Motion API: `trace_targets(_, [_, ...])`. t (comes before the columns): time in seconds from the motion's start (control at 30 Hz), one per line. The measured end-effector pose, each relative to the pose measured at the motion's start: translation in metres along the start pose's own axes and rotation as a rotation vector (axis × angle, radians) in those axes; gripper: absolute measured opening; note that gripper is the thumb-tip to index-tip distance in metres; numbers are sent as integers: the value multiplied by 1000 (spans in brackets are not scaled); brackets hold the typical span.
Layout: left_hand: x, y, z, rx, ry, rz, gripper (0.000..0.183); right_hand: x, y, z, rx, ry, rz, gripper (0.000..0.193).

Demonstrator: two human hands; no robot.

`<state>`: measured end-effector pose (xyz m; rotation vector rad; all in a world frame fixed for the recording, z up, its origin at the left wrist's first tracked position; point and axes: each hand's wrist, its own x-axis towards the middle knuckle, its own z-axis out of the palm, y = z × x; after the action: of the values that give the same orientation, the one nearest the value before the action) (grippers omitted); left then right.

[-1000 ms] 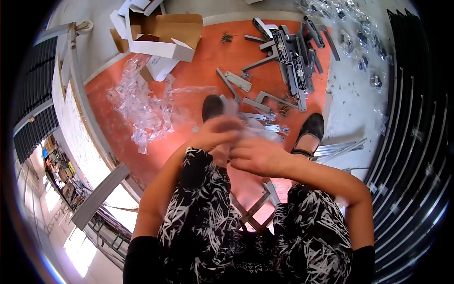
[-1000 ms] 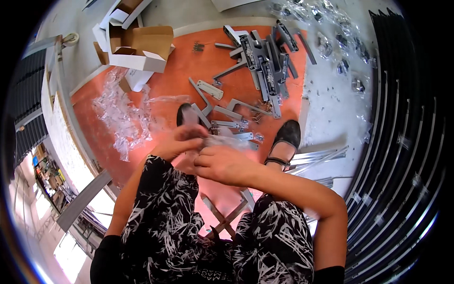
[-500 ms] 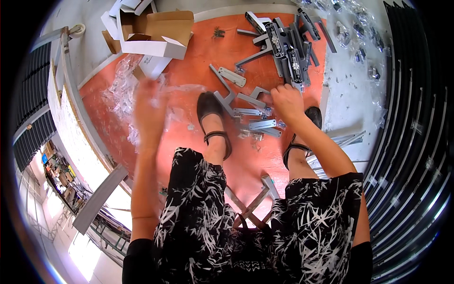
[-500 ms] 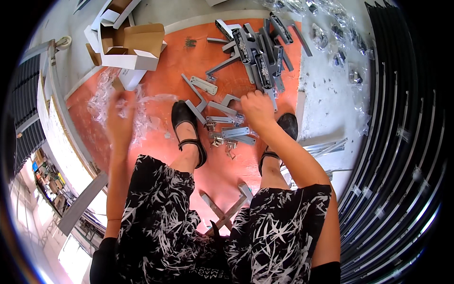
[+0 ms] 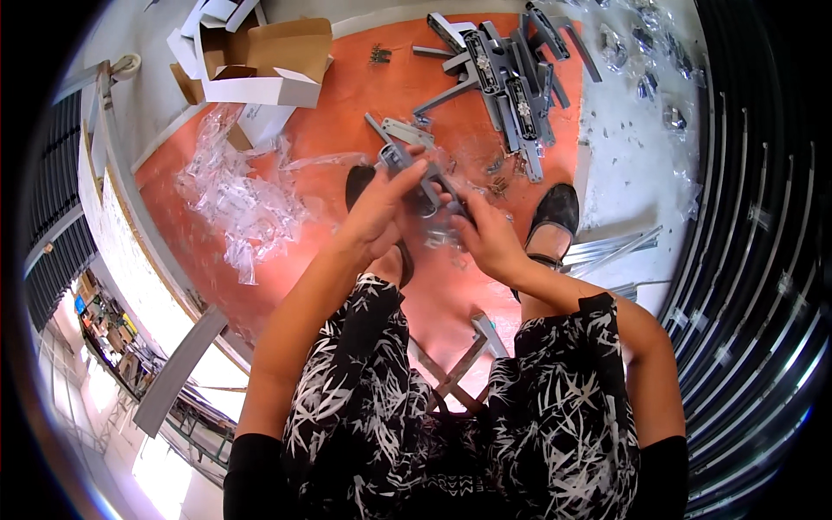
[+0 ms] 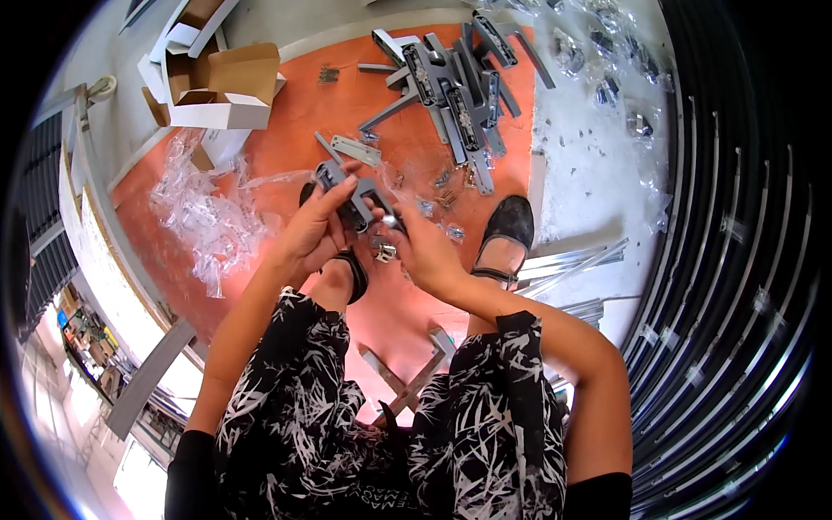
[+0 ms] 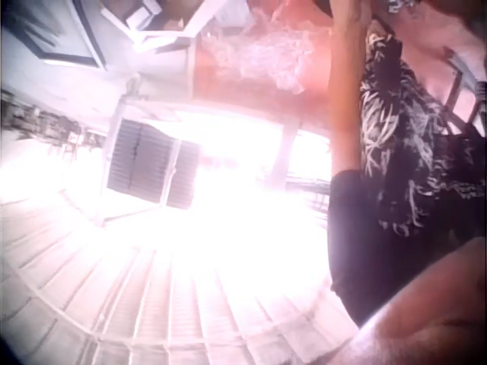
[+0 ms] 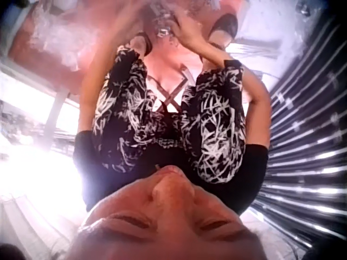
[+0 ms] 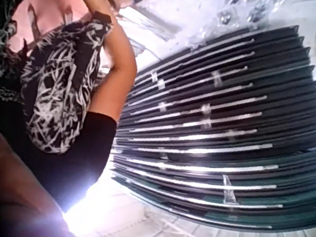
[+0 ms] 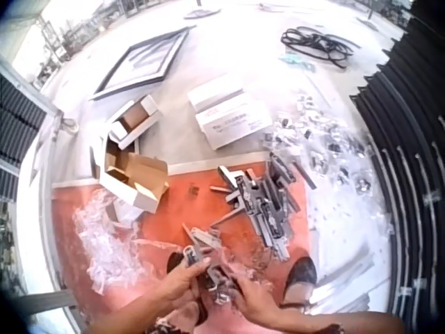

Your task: The person unwraps door handles and hardware parts from plastic bags by hand and assembles the lock mechanisms by fitting metal plates and components onto the handles.

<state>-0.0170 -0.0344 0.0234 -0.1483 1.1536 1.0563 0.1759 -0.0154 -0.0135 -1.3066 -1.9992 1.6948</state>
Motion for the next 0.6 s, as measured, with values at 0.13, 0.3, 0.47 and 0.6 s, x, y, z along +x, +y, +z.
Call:
trace_targets(0.13, [-5,-8,9,-322,-83,-122,33,0,-6,6,386,-225,251,25])
trace_targets(0.3, [3,1,22,-222,-119,-97,36,8,12,23,435,-13,-32,24])
trace_targets(0.47, [-5,4,10,186,-109,-90,54,22,-22,-23,268,-330,230,25])
trace_targets(0.6, [-10,2,-3,366,-145,-142,66,28,-7,-39,92,-529,304,33])
